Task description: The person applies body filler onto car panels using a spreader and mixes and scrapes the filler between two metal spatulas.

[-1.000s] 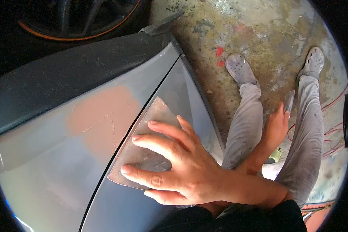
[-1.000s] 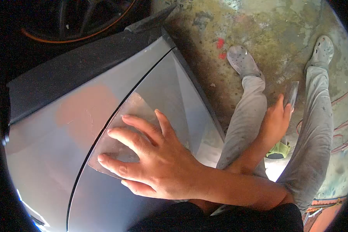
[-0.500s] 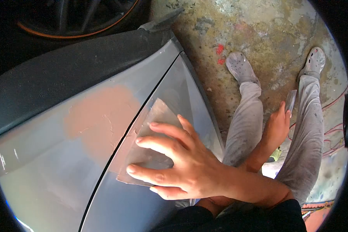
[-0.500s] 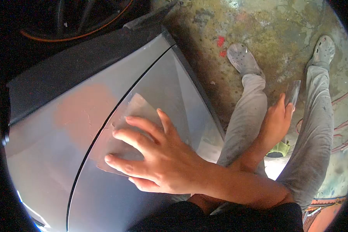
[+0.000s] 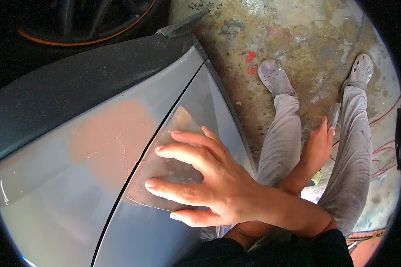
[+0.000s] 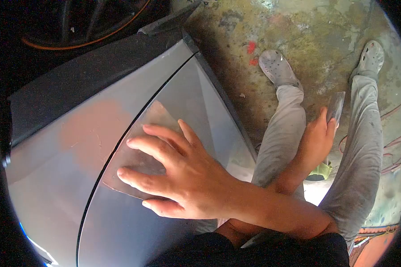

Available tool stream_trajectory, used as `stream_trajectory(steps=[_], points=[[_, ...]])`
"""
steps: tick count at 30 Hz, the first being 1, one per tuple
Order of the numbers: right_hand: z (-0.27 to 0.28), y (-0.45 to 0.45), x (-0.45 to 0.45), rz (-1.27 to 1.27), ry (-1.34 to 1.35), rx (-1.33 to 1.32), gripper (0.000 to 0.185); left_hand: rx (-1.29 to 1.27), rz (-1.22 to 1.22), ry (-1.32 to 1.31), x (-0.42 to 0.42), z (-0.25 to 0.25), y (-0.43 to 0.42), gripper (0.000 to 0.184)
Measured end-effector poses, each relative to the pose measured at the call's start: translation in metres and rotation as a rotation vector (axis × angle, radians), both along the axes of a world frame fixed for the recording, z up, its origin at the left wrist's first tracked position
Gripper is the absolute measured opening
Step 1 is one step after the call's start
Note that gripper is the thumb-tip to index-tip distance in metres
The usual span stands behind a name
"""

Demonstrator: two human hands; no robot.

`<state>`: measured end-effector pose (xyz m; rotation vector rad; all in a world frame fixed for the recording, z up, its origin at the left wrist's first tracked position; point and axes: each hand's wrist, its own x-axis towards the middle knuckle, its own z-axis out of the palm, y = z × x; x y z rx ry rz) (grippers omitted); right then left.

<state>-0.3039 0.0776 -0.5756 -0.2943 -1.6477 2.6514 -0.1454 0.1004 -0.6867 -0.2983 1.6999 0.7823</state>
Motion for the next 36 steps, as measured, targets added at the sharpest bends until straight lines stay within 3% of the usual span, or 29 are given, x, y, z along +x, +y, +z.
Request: stream_trajectory(steps=[8,14,22,31,36], points=[[-0.003,-0.007,0.000,-0.014,0.030,0.006,0.062,-0.005,-0.003,0.012,-0.001,0.002,0.001,0.052],[-0.010,0.006,0.022,0.151,0.074,-0.003,0.061,-0.005,-0.022,0.039,-0.001,0.001,0.006,0.052],[-0.028,0.002,0.004,0.017,0.028,0.019,0.072,0.044,0.016,-0.031,-0.001,-0.004,0.006,0.050],[-0.039,-0.007,-0.001,-0.048,0.056,-0.010,0.072,0.030,0.024,-0.022,-0.007,0.001,0.007,0.048],[-0.041,0.006,0.017,0.169,0.094,0.078,0.070,0.047,-0.010,0.063,0.002,-0.003,0.006,0.048]])
